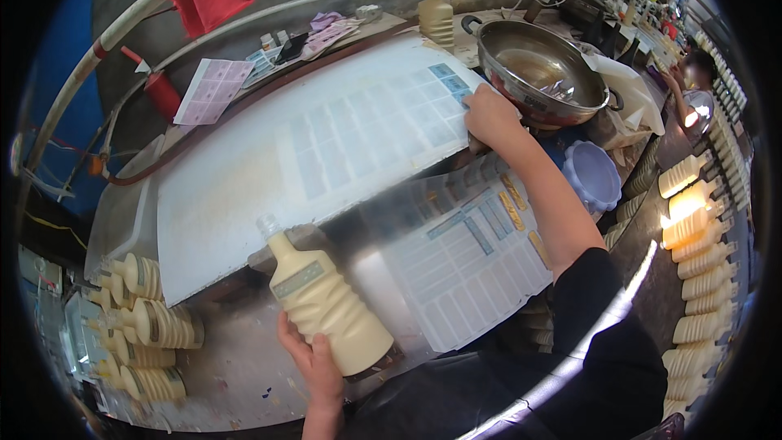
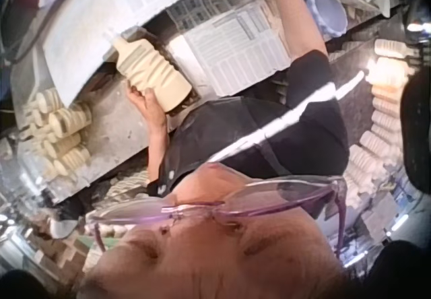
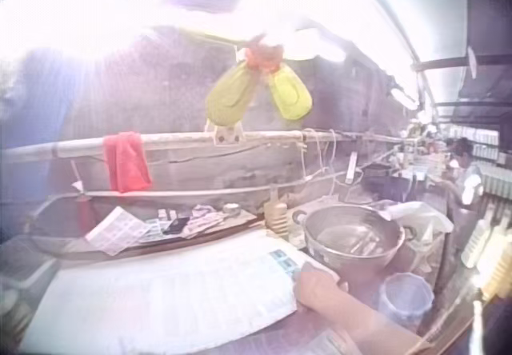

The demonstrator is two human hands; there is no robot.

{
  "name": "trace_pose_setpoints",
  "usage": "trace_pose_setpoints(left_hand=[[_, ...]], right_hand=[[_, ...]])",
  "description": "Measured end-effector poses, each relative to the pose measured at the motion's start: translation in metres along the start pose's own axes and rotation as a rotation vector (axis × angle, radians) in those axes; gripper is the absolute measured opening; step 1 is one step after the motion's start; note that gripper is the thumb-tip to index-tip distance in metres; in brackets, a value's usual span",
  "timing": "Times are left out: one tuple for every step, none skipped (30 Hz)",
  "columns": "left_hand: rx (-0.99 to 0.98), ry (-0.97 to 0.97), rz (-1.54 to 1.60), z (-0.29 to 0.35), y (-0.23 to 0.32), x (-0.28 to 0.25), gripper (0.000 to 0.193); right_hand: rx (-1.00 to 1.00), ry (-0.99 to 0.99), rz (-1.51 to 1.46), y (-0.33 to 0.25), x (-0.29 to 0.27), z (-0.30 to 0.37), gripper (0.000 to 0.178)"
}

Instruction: The person applies adhesive labels to cream-colored plastic bottles on a metal workbench. They peel labels from a sheet, wrap them around the bottle body, smooth the edges, and place the labeled bottle aside before repeating the process with another bottle.

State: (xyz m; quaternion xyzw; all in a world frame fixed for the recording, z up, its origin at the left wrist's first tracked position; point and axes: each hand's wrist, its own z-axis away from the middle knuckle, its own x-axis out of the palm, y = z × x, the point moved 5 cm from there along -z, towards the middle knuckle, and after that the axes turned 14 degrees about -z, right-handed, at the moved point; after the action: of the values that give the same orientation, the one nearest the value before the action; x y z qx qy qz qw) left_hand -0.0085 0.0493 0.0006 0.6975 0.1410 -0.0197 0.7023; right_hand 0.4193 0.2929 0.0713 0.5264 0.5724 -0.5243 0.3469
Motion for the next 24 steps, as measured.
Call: trace_pose_setpoints(left_hand=[[0.007,0.0,-0.011,0.001,0.003,-0.001,0.072],[0.013,-0.002,-0.023,0.001,0.005,-0.001,0.071],[-0.004,0.005,0.017,0.005,-0.003,0.011,0.072],[-0.002,0.021,0.007,0.004,-0.004,0.006,0.073],[0.0,0.037,-0.004,0.003,-0.005,0.001,0.074],[0.008,0.049,-0.027,0.002,-0.004,-0.001,0.072],[0.009,0.048,-0.023,0.0,-0.003,-0.002,0.072],[0.008,0.05,-0.02,-0.003,-0.002,-0.003,0.071],[-0.003,0.053,-0.014,-0.002,-0.001,-0.003,0.07],[-0.041,0.056,0.02,-0.001,0.002,-0.003,0.07],[-0.034,0.061,-0.002,-0.002,0.001,-0.002,0.07],[-0.037,0.072,-0.03,-0.001,-0.006,-0.003,0.07],[-0.041,0.089,-0.063,0.0,-0.012,-0.006,0.07],[-0.077,0.114,-0.073,0.003,-0.016,-0.008,0.069],[-0.085,0.144,-0.062,0.006,-0.016,-0.008,0.067],[-0.072,0.132,-0.095,0.011,-0.017,-0.01,0.066],[-0.057,0.117,-0.126,0.016,-0.018,-0.011,0.065],[0.013,0.117,-0.18,0.022,-0.019,-0.011,0.068],[0.036,0.112,-0.232,0.028,-0.02,-0.011,0.069],[0.059,0.103,-0.284,0.034,-0.021,-0.012,0.071],[0.087,0.092,-0.337,0.038,-0.021,-0.01,0.073],[0.064,0.104,-0.29,0.043,-0.023,-0.011,0.079],[0.083,0.103,-0.307,0.045,-0.025,-0.013,0.079],[0.112,0.094,-0.32,0.046,-0.026,-0.014,0.08]], right_hand=[[-0.045,-0.031,0.031,-0.002,0.002,0.007,0.031],[-0.032,-0.065,-0.034,0.002,0.008,0.017,0.031],[-0.127,-0.069,-0.001,0.002,-0.002,0.03,0.032],[-0.218,-0.068,-0.023,-0.011,-0.006,0.047,0.032],[-0.309,-0.065,-0.045,-0.023,-0.008,0.059,0.032],[-0.275,-0.105,-0.041,-0.024,-0.009,0.065,0.036],[-0.289,-0.05,-0.074,-0.027,-0.012,0.068,0.038],[-0.305,0.004,-0.107,-0.03,-0.014,0.07,0.041],[-0.324,0.048,-0.138,-0.032,-0.015,0.074,0.044],[-0.334,0.011,-0.136,-0.031,-0.011,0.074,0.054],[-0.361,0.032,-0.126,-0.03,-0.014,0.075,0.054],[-0.393,0.044,-0.122,-0.029,-0.014,0.078,0.054],[-0.43,0.054,-0.125,-0.03,-0.01,0.081,0.053],[-0.437,0.094,-0.086,-0.028,-0.008,0.084,0.051],[-0.483,0.128,-0.046,-0.023,-0.005,0.086,0.042],[-0.515,0.175,-0.066,-0.019,-0.009,0.091,0.034],[-0.568,0.266,-0.1,-0.011,-0.011,0.094,0.023],[-0.556,0.25,-0.103,-0.008,-0.013,0.094,0.018],[-0.543,0.234,-0.103,-0.01,-0.017,0.095,0.014],[-0.497,0.221,-0.177,-0.015,-0.016,0.096,0.013],[-0.447,0.212,-0.249,-0.02,-0.014,0.097,0.011],[-0.393,0.203,-0.319,-0.026,-0.015,0.099,0.011],[-0.301,0.05,-0.506,-0.033,-0.008,0.104,0.011],[-0.198,-0.092,-0.682,-0.051,-0.007,0.117,0.011]])
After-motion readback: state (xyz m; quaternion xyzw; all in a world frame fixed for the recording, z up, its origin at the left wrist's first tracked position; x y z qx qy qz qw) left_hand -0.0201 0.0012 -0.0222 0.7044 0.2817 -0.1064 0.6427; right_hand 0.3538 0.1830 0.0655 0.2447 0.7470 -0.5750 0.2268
